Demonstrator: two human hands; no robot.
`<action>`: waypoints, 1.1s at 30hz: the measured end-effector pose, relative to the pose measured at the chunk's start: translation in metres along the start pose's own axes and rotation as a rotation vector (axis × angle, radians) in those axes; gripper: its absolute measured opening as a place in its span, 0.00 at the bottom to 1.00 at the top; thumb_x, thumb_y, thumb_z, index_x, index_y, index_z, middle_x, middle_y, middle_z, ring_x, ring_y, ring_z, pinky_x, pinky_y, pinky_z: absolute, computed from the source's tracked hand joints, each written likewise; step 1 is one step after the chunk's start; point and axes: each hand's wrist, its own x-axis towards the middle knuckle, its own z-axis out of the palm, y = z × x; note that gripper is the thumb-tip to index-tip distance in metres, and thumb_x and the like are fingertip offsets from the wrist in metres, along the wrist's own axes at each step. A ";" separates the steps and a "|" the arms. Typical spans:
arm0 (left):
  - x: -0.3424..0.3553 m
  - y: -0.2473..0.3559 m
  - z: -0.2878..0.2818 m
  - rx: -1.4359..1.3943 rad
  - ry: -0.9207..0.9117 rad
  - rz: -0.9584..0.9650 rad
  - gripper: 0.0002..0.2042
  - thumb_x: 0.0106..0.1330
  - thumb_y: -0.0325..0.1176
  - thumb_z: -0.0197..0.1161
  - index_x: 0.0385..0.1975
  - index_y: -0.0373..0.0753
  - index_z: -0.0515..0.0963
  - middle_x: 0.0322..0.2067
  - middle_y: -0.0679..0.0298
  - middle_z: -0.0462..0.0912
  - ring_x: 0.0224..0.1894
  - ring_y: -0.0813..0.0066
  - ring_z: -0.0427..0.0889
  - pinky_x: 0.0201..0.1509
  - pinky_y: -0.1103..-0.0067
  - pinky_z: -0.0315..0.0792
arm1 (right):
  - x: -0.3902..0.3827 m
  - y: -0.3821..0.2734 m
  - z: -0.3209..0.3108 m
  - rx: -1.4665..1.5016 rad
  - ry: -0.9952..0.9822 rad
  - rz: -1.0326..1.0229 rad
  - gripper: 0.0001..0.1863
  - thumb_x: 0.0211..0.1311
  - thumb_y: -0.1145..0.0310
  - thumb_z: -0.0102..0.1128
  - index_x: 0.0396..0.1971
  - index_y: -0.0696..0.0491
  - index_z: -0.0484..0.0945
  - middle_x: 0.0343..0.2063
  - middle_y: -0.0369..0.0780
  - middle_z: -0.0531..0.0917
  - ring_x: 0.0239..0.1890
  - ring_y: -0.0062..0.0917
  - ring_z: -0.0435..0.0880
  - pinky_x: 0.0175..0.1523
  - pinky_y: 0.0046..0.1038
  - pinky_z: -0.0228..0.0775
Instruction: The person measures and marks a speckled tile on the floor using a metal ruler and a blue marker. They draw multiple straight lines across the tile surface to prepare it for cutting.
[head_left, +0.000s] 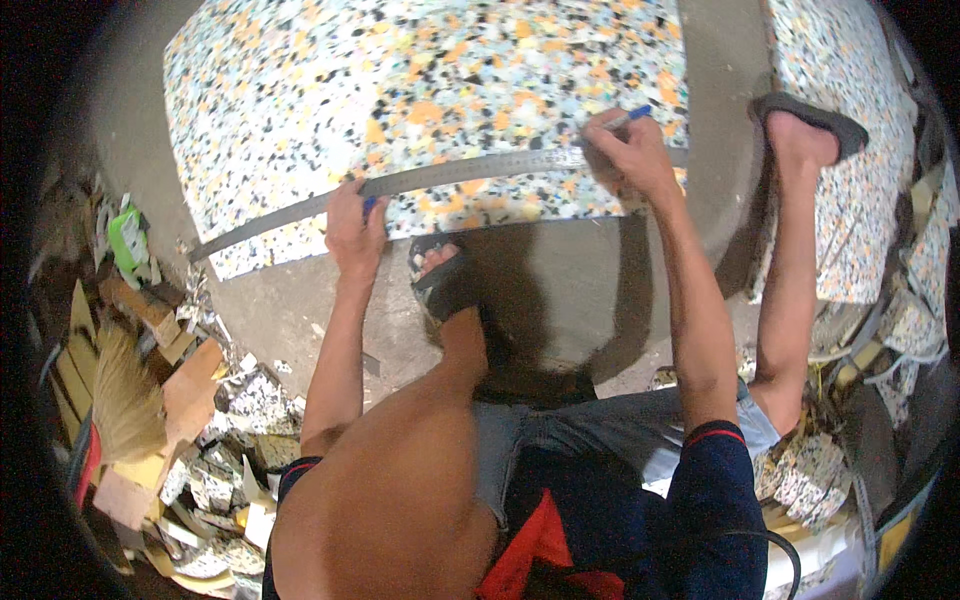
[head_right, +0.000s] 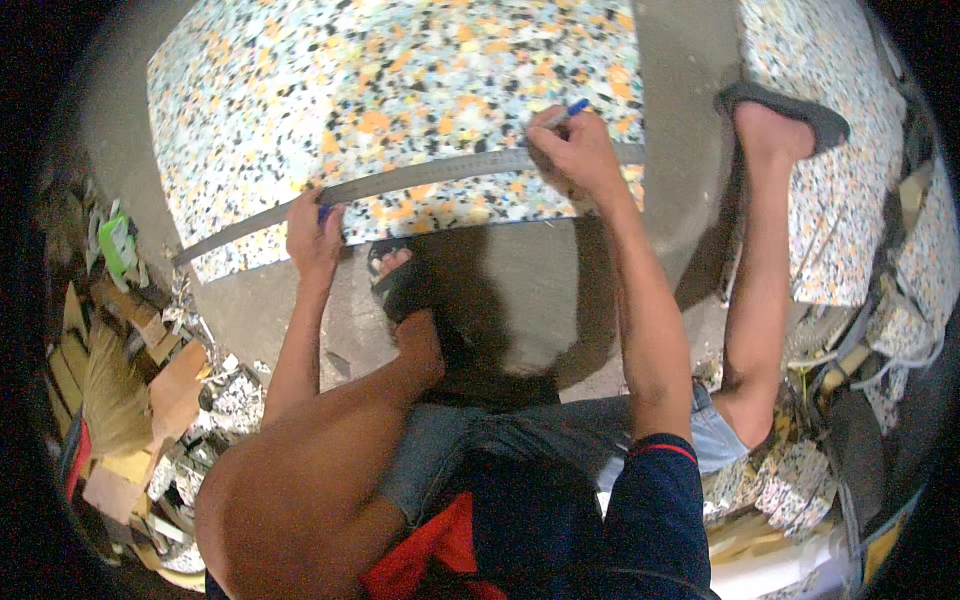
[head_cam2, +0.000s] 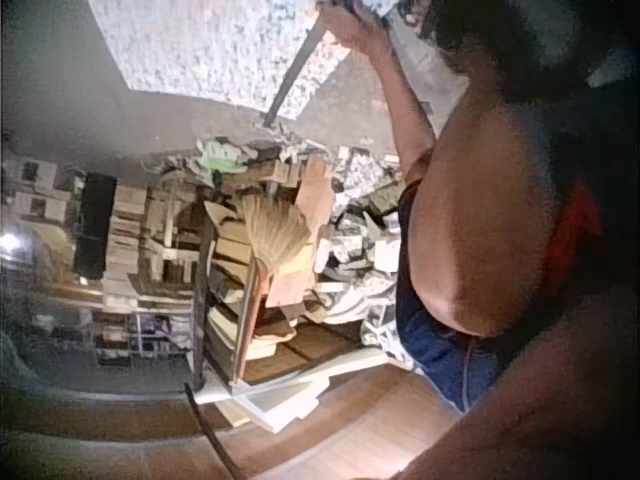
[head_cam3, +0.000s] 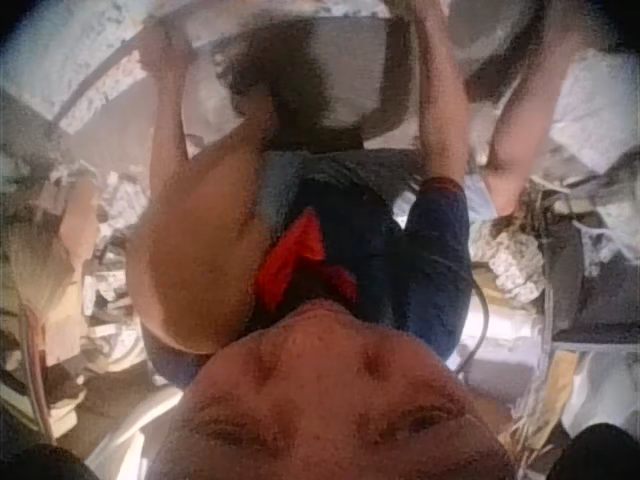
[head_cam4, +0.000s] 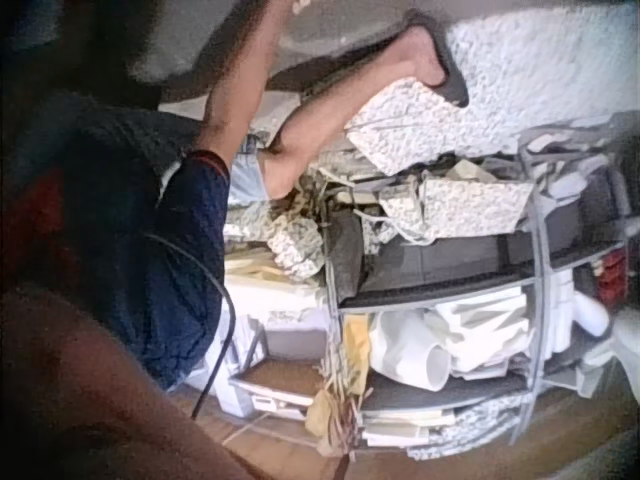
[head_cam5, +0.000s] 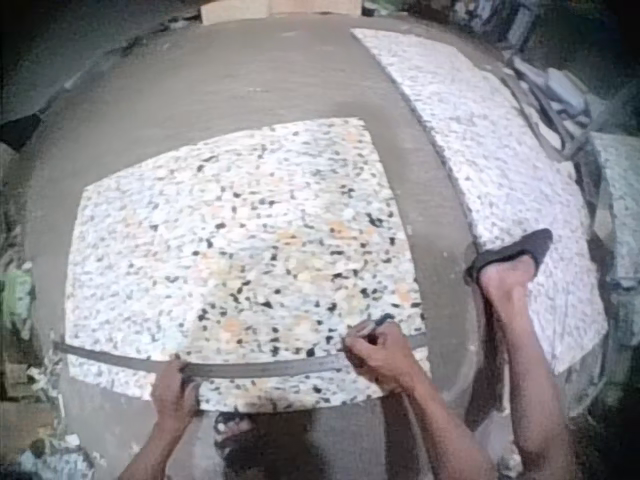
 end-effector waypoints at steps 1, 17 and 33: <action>0.000 0.001 0.000 0.004 0.013 -0.010 0.15 0.56 0.30 0.75 0.40 0.33 0.80 0.51 0.51 0.84 0.56 0.48 0.81 0.60 0.64 0.75 | 0.001 0.001 -0.002 -0.042 -0.001 -0.023 0.10 0.64 0.63 0.66 0.33 0.55 0.86 0.22 0.35 0.83 0.26 0.17 0.79 0.33 0.25 0.72; 0.001 -0.016 0.008 0.055 0.090 0.164 0.17 0.54 0.36 0.77 0.40 0.36 0.82 0.48 0.58 0.86 0.56 0.54 0.81 0.62 0.53 0.70 | 0.001 -0.055 0.098 0.272 -0.172 -0.016 0.09 0.65 0.69 0.67 0.40 0.58 0.85 0.29 0.34 0.85 0.29 0.15 0.81 0.35 0.22 0.72; -0.001 -0.025 0.014 0.069 -0.017 0.058 0.22 0.54 0.43 0.77 0.45 0.36 0.85 0.47 0.61 0.87 0.59 0.60 0.80 0.68 0.55 0.68 | 0.012 -0.050 0.138 0.224 -0.204 -0.009 0.10 0.66 0.68 0.68 0.40 0.58 0.86 0.28 0.35 0.88 0.28 0.14 0.81 0.34 0.22 0.73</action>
